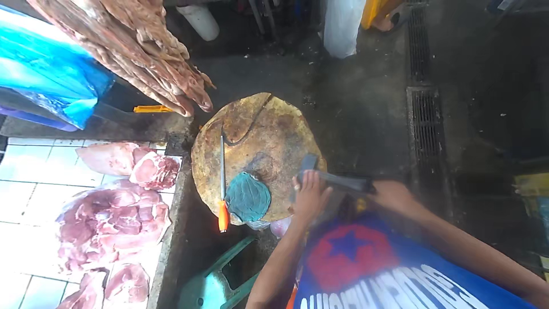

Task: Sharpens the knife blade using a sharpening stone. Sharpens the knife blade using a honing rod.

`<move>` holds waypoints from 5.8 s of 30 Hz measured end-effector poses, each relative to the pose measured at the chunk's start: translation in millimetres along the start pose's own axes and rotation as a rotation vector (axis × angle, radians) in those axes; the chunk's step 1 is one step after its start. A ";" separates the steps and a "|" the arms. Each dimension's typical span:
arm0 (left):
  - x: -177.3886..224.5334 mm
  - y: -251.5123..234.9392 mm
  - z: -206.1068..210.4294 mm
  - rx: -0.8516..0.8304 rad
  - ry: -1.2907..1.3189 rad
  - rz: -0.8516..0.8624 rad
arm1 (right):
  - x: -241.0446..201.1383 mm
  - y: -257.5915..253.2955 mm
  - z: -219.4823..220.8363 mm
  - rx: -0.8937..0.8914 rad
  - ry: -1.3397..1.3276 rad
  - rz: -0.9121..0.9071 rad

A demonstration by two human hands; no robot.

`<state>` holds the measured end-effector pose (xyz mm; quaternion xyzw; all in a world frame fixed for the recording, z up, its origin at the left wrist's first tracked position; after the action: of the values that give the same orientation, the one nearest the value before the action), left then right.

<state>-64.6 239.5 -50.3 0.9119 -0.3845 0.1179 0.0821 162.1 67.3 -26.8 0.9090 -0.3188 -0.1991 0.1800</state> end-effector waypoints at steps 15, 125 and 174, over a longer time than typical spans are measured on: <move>13.2 -30.0 7.2 0.006 0.064 0.111 | -5.0 37.1 5.8 -0.035 -0.045 0.168; 14.8 -12.3 9.6 0.070 0.056 -0.017 | -8.1 24.4 -19.0 -0.041 0.036 0.036; 19.9 -38.0 16.8 0.134 -0.003 -0.029 | 21.7 -71.3 -44.2 0.063 0.122 -0.078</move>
<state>-21.2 248.1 -63.1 0.9210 -0.3625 0.1408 0.0218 234.9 114.2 -26.7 0.9364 -0.2777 -0.1402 0.1626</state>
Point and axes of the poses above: each hand's wrist, its own y-axis away from the middle knuckle, its own z-axis out of the palm, x = y × z, the point moved 2 cm from there along -y, towards the middle knuckle, and after that the axes turned 13 degrees about x, right-handed, at the moved point
